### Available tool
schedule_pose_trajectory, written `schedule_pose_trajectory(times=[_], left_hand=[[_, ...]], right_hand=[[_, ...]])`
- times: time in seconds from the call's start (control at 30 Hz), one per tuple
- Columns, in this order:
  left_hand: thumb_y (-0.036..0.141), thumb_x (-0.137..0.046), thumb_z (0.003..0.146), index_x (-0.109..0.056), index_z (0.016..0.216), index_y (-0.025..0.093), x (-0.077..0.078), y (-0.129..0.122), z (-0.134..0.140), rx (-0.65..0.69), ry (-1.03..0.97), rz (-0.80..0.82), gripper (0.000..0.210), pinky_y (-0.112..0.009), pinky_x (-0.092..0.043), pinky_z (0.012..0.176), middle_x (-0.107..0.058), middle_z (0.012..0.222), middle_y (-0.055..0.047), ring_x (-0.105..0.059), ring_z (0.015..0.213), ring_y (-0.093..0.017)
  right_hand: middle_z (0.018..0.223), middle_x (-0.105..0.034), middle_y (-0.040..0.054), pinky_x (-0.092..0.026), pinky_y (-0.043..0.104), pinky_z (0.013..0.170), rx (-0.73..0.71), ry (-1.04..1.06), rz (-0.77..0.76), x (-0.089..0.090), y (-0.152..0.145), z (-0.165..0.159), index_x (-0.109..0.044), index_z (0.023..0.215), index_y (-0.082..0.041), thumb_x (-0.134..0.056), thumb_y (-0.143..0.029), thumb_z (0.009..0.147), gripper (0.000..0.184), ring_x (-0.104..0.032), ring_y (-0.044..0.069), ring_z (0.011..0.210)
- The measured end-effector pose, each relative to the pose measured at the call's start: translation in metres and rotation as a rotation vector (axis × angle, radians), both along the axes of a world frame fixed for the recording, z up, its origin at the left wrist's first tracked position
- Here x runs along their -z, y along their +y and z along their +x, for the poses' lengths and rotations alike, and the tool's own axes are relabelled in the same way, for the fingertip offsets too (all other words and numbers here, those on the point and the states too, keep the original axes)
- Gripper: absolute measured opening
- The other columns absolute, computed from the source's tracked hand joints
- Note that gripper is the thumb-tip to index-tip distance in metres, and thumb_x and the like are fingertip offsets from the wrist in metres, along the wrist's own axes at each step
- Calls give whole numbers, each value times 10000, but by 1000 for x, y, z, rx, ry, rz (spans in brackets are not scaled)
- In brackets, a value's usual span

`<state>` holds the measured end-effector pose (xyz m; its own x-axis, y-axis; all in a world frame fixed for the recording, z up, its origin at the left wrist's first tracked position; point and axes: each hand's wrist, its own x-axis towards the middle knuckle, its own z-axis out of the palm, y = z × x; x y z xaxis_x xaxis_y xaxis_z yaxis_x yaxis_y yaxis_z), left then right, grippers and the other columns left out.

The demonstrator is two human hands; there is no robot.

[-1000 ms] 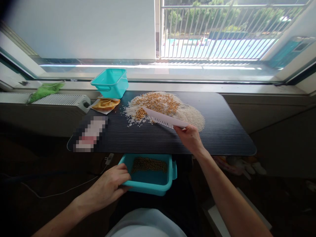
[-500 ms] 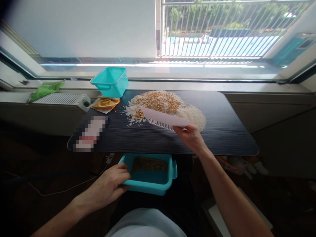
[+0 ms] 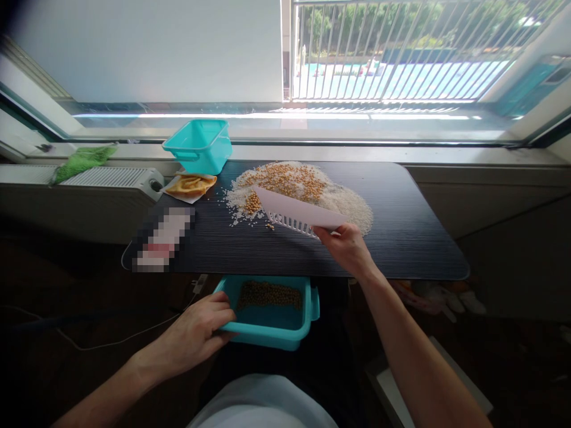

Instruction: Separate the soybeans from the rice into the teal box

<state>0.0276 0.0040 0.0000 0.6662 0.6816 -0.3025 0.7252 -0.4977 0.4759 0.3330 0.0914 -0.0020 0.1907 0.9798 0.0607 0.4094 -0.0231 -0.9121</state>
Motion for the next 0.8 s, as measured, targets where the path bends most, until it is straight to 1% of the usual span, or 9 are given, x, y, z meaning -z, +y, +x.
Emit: schedule_pose_trajectory(times=[0.17, 0.27, 0.43, 0.5, 0.6, 0.63, 0.7, 0.8], left_hand=[[149, -577, 861, -550, 680, 173, -1, -1, -1, -3, -1, -3, 185, -335, -458, 779, -633, 777, -22, -550, 872, -206], [149, -577, 861, -553, 682, 175, -1, -2, -2, -8, 2, -1, 182, -335, -458, 786, -633, 779, -22, -552, 877, -208], [157, -569, 867, -556, 678, 181, -4, -2, -4, -30, 3, -14, 190, -327, -459, 786, -635, 784, -27, -556, 890, -210], [160, -566, 869, -555, 679, 183, -5, -2, -6, -31, 2, -15, 192, -324, -457, 791, -633, 782, -23, -557, 891, -207], [163, -566, 864, -553, 673, 186, -5, -2, -11, -35, 11, -8, 192, -318, -453, 783, -629, 774, -19, -555, 881, -205], [164, -563, 863, -553, 674, 187, -5, -3, -13, -40, 15, -9, 191, -318, -452, 783, -627, 770, -18, -555, 879, -206], [164, -561, 863, -554, 674, 189, -6, -5, -19, -54, 9, -12, 191, -316, -452, 801, -627, 769, -17, -557, 891, -207], [151, -554, 866, -557, 673, 187, -9, -8, -28, -74, -23, -16, 196, -315, -442, 832, -626, 771, -16, -554, 896, -202]], right_hand=[[605, -670, 22, -470, 273, 543, -5, -19, 28, 4, 1, -3, -743, 707, -144, -686, -421, 675, 284, -594, 169, 564], [644, -693, 27, -475, 271, 544, -56, -3, 18, 5, 2, -9, -759, 754, -146, -693, -423, 680, 295, -605, 172, 581], [604, -682, 29, -469, 263, 519, -166, 30, -49, 6, -4, -21, -747, 689, -134, -688, -422, 681, 294, -579, 158, 544], [651, -704, 33, -480, 262, 529, -199, 41, -39, 9, -6, -28, -765, 753, -138, -677, -416, 697, 296, -593, 162, 570], [782, -740, 37, -504, 261, 553, -249, 70, -16, 13, -4, -40, -776, 886, -166, -661, -406, 720, 314, -636, 183, 662], [802, -743, 35, -512, 262, 562, -278, 82, -18, 14, -4, -43, -773, 902, -172, -655, -404, 727, 314, -645, 189, 690], [777, -737, 25, -524, 266, 586, -369, 98, -42, 12, -5, -47, -768, 889, -174, -644, -408, 743, 303, -649, 191, 716], [734, -719, 10, -532, 270, 627, -541, 94, -114, 2, -13, -45, -753, 849, -162, -632, -416, 771, 292, -638, 176, 703]])
